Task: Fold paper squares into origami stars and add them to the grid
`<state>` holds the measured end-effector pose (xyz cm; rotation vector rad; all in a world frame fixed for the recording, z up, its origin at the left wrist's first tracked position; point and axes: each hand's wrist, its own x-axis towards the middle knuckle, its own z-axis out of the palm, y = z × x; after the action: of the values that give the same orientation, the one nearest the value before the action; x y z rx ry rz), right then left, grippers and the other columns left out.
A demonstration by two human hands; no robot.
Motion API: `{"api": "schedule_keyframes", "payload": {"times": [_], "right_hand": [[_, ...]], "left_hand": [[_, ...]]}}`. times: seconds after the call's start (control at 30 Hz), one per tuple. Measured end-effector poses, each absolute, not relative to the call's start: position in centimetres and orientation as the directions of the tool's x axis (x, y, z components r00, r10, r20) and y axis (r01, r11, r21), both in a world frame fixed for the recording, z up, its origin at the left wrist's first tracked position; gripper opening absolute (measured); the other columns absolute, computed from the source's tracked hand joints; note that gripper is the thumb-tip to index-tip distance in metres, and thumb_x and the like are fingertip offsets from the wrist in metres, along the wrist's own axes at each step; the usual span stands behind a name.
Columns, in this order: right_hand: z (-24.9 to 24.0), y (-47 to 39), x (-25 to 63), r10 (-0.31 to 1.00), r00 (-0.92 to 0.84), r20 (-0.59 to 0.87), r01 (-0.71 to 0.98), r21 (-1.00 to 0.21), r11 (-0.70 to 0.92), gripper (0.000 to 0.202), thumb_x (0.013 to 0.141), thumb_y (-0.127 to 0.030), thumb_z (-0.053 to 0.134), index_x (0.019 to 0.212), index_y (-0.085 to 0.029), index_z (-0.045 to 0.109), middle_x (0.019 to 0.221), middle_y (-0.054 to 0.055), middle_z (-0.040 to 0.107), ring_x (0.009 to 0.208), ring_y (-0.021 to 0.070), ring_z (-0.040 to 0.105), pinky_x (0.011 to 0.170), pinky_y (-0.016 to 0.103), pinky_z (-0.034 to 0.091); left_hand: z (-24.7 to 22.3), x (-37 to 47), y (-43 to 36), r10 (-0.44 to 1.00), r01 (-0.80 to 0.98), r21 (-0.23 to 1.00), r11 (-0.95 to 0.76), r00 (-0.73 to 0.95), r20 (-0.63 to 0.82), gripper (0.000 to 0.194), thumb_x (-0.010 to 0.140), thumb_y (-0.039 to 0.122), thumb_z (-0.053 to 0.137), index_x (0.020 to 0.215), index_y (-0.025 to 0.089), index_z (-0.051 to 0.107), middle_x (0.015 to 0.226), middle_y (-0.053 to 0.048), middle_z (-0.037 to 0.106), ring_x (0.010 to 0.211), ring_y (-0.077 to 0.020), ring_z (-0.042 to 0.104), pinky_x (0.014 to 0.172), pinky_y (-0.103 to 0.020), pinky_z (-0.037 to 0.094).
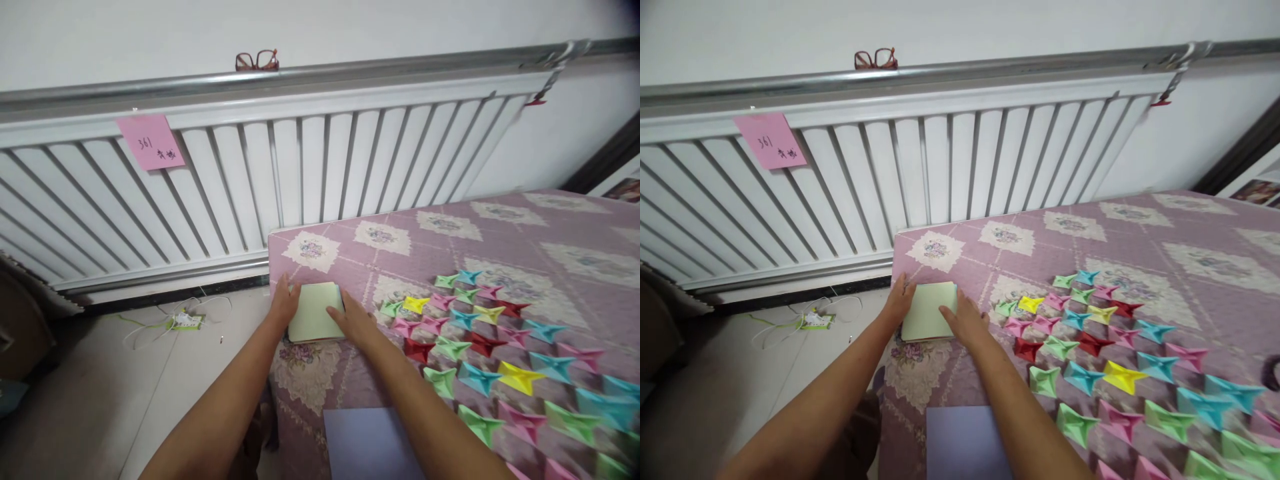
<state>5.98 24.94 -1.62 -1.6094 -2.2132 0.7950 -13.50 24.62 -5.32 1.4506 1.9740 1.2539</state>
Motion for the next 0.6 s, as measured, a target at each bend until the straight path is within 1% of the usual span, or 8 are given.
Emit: {"api": "schedule_keyframes", "payload": {"times": [0.1,0.17,0.33,0.43,0.47,0.5,0.57,0.6], "right_hand": [[-1.9,25.0,5.3,0.939,-0.33,-0.093,0.776,-0.594,0.213,0.064,0.088,-0.041,0.046,0.144,-0.017,0.026,0.143,0.017,0.041,0.132,0.0342,0.035,0.103,0.064,0.021],[-2.0,25.2,5.3,0.938,-0.335,-0.083,0.764,-0.606,0.219,0.066,0.088,-0.041,0.046,0.144,-0.013,0.025,0.144,0.019,0.04,0.132,0.0348,0.035,0.104,0.063,0.022],[-0.6,24.6,7.6,0.918,-0.395,0.022,0.694,-0.648,0.314,0.058,0.087,-0.035,0.046,0.141,-0.016,0.035,0.144,0.013,0.042,0.132,0.0248,0.038,0.109,0.041,0.03],[1.2,22.0,10.3,0.892,-0.445,0.08,0.619,-0.692,0.371,0.052,0.084,-0.036,0.051,0.133,-0.019,0.047,0.135,0.011,0.053,0.123,0.0248,0.049,0.104,0.04,0.037],[1.7,20.7,11.3,0.873,-0.477,0.096,0.571,-0.721,0.392,0.047,0.084,-0.036,0.052,0.127,-0.019,0.053,0.129,0.01,0.058,0.118,0.0247,0.053,0.102,0.04,0.04],[2.2,19.4,12.4,0.853,-0.513,0.094,0.529,-0.748,0.401,0.042,0.084,-0.038,0.052,0.122,-0.02,0.057,0.124,0.009,0.061,0.115,0.024,0.056,0.101,0.039,0.041],[2.6,16.6,14.3,0.832,-0.55,0.07,0.467,-0.8,0.376,0.037,0.085,-0.04,0.053,0.117,-0.023,0.061,0.116,0.007,0.066,0.107,0.0227,0.061,0.095,0.038,0.046],[2.7,15.3,15.1,0.837,-0.544,0.064,0.456,-0.814,0.359,0.035,0.084,-0.04,0.054,0.113,-0.023,0.063,0.112,0.006,0.068,0.103,0.0225,0.063,0.093,0.037,0.048]], "left_hand": [[-5.3,-12.6,24.4,0.884,0.529,0.843,0.098,-0.435,0.17,0.058,0.092,0.038,0.039,0.141,0.01,0.031,0.149,-0.016,0.03,0.14,-0.0267,0.023,0.114,-0.041,0.02],[-5.1,-12.1,24.3,0.878,0.52,0.848,0.1,-0.448,0.171,0.057,0.092,0.038,0.039,0.141,0.011,0.032,0.149,-0.015,0.031,0.139,-0.0264,0.024,0.115,-0.041,0.019],[-3.2,-12.2,23.3,0.856,0.526,0.849,0.061,-0.464,0.226,0.053,0.091,0.034,0.042,0.138,0.011,0.038,0.146,-0.017,0.035,0.138,-0.0281,0.026,0.114,-0.044,0.019],[-1.2,-11.6,20.0,0.856,0.556,0.831,-0.014,-0.423,0.297,0.047,0.088,0.03,0.047,0.132,0.014,0.046,0.142,-0.014,0.042,0.135,-0.0259,0.032,0.114,-0.044,0.021],[-0.7,-11.1,18.2,0.868,0.573,0.817,-0.061,-0.374,0.327,0.043,0.087,0.029,0.049,0.128,0.017,0.051,0.139,-0.012,0.046,0.132,-0.0245,0.037,0.113,-0.043,0.024],[-0.3,-10.3,16.1,0.891,0.611,0.777,-0.152,-0.255,0.375,0.039,0.088,0.029,0.048,0.125,0.018,0.054,0.134,-0.012,0.05,0.128,-0.0243,0.042,0.111,-0.044,0.028],[-0.2,-8.3,11.3,0.919,0.643,0.696,-0.321,0.032,0.394,0.036,0.087,0.029,0.052,0.122,0.022,0.056,0.127,-0.011,0.056,0.12,-0.0228,0.05,0.105,-0.042,0.037],[-0.5,-7.2,8.7,0.911,0.647,0.652,-0.396,0.184,0.37,0.04,0.084,0.031,0.057,0.124,0.023,0.054,0.127,-0.011,0.056,0.12,-0.0234,0.05,0.103,-0.04,0.04]]}}
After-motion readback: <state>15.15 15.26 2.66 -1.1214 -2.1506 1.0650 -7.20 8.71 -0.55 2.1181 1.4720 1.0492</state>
